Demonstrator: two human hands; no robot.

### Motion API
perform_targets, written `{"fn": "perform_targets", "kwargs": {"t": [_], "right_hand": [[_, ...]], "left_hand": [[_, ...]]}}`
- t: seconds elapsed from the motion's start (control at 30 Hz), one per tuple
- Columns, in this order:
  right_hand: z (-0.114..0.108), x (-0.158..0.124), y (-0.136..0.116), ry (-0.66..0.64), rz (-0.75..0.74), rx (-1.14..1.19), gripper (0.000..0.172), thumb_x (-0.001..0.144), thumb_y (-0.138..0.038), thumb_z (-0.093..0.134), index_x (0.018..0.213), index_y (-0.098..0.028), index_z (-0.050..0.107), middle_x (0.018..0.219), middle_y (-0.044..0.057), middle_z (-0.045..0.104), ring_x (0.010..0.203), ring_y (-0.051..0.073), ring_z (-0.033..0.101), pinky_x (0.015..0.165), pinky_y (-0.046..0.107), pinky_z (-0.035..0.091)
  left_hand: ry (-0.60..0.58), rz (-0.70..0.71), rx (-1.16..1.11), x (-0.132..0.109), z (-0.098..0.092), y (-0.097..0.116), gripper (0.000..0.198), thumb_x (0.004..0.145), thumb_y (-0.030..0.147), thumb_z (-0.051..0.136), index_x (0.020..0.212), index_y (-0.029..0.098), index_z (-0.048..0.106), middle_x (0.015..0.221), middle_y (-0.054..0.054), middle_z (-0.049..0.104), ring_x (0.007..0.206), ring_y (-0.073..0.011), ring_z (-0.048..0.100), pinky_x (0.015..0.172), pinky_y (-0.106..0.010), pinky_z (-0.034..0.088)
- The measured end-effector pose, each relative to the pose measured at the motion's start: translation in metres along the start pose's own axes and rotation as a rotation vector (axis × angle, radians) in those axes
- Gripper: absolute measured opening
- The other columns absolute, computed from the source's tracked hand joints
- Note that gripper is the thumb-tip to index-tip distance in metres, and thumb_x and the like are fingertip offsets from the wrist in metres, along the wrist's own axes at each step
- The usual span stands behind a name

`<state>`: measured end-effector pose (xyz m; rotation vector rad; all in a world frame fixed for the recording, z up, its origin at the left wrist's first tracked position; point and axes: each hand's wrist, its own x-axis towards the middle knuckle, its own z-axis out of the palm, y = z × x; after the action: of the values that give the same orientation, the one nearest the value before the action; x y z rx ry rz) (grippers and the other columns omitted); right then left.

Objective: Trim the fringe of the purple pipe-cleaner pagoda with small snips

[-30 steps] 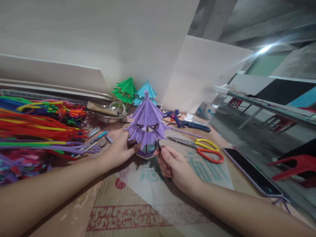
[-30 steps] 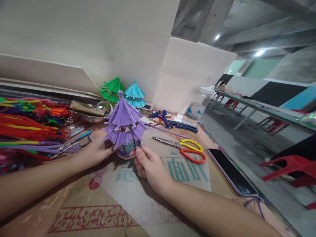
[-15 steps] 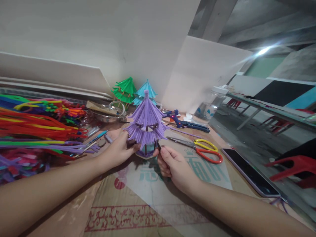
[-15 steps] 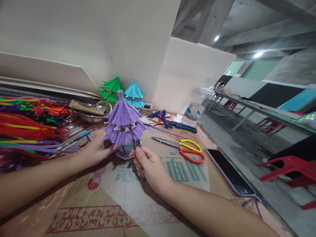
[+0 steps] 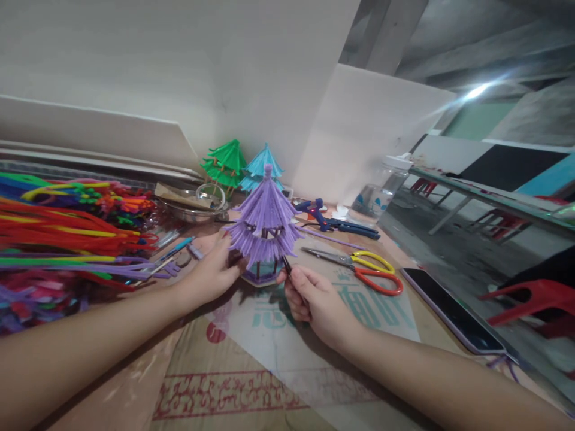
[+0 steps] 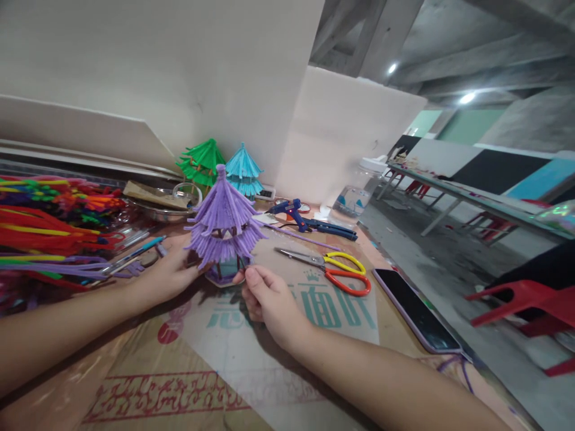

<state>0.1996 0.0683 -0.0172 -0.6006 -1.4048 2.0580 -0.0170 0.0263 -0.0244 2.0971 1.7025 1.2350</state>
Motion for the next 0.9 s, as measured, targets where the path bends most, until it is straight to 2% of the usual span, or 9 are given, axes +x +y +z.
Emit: {"fn": "perform_targets", "kwargs": {"t": [0.17,0.37,0.67,0.9], "right_hand": [[-0.0015,0.0000,0.0005,-0.013,0.013,-0.006,0.049,0.069,-0.061,0.076,0.080,-0.017,0.059,0.049,-0.011,0.035,0.039,0.003,0.018,0.038,0.019,0.010],[-0.0028,-0.0001,-0.0007,-0.021,0.023,0.009,0.047,0.069,-0.060,0.076,0.079,-0.017,0.059,0.048,-0.011,0.035,0.038,0.003,0.018,0.037,0.020,0.010],[-0.0026,0.0002,-0.0019,-0.007,0.036,0.017,0.046,0.068,-0.058,0.077,0.078,-0.017,0.058,0.048,-0.011,0.036,0.037,0.003,0.018,0.037,0.019,0.010],[-0.0023,0.0004,-0.0018,0.004,0.030,-0.014,0.046,0.068,-0.057,0.077,0.077,-0.016,0.059,0.047,-0.011,0.036,0.038,0.003,0.018,0.037,0.020,0.010]], "left_hand": [[0.008,0.019,0.014,0.0004,0.0011,0.0000,0.031,0.088,0.034,0.049,0.116,0.020,0.054,0.120,-0.012,0.063,0.127,-0.0318,0.050,0.111,-0.052,0.038],[0.001,0.016,0.017,0.0020,0.0012,-0.0001,0.033,0.088,0.037,0.049,0.115,0.019,0.055,0.117,-0.013,0.064,0.119,-0.0317,0.055,0.111,-0.052,0.039],[0.008,0.029,0.023,0.0024,0.0027,-0.0006,0.037,0.087,0.034,0.048,0.120,0.019,0.055,0.117,-0.012,0.065,0.123,-0.0311,0.052,0.114,-0.051,0.036],[0.018,0.035,0.015,0.0033,0.0021,0.0016,0.037,0.087,0.036,0.049,0.119,0.019,0.056,0.119,-0.013,0.064,0.117,-0.0315,0.054,0.115,-0.052,0.035]]}}
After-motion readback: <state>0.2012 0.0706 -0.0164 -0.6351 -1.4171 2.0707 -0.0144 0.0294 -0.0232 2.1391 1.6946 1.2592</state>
